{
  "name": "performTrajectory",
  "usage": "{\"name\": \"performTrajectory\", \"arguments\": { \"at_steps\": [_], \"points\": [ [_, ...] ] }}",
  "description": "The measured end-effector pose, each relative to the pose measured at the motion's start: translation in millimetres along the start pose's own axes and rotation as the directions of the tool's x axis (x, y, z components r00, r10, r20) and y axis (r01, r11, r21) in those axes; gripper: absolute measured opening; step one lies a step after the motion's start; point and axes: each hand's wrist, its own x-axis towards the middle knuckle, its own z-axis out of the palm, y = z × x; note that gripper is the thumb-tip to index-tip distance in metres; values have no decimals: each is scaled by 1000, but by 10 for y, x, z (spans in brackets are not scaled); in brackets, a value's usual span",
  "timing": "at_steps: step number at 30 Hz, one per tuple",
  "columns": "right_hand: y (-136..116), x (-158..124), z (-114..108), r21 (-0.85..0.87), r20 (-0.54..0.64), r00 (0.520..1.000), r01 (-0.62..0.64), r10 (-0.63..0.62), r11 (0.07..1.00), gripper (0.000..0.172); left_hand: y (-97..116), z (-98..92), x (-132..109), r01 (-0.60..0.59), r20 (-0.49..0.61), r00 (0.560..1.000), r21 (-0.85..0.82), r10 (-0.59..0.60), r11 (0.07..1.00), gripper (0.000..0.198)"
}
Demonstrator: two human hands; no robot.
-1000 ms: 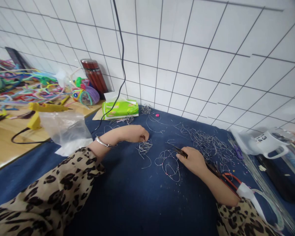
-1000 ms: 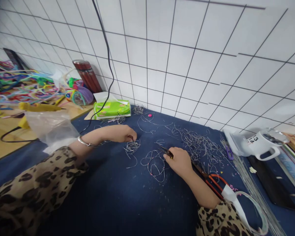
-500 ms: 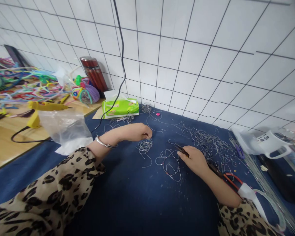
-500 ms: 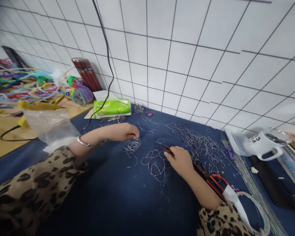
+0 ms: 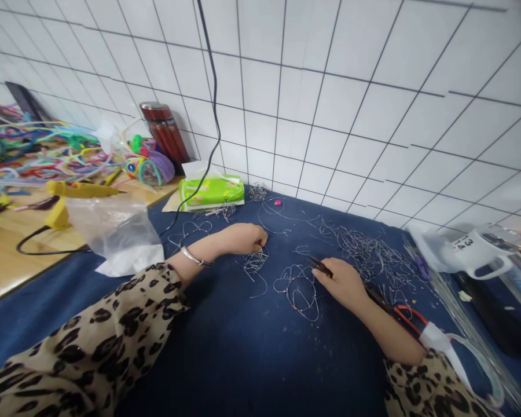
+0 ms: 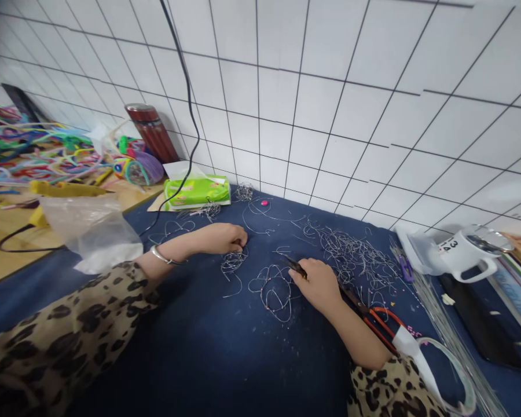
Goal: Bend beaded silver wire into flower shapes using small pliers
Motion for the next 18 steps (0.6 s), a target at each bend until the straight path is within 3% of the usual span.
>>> {"name": "performTrajectory", "arguments": {
  "at_steps": [8, 14, 18],
  "points": [
    [-1, -2, 5, 1, -4, 1000, -11, 11, 1000, 30, 117, -56, -49, -11, -13, 1000, 114, 13, 993, 13],
    [-12, 0, -5, 3, 0, 1000, -25, 25, 1000, 30, 211, -250, -129, 23, -111, 994, 117, -10, 993, 12],
    [-14, -10, -22, 13, -2, 1000, -23, 23, 1000, 31, 277, -283, -130, 8, -162, 987, 122, 12, 992, 12]
  ]
}}
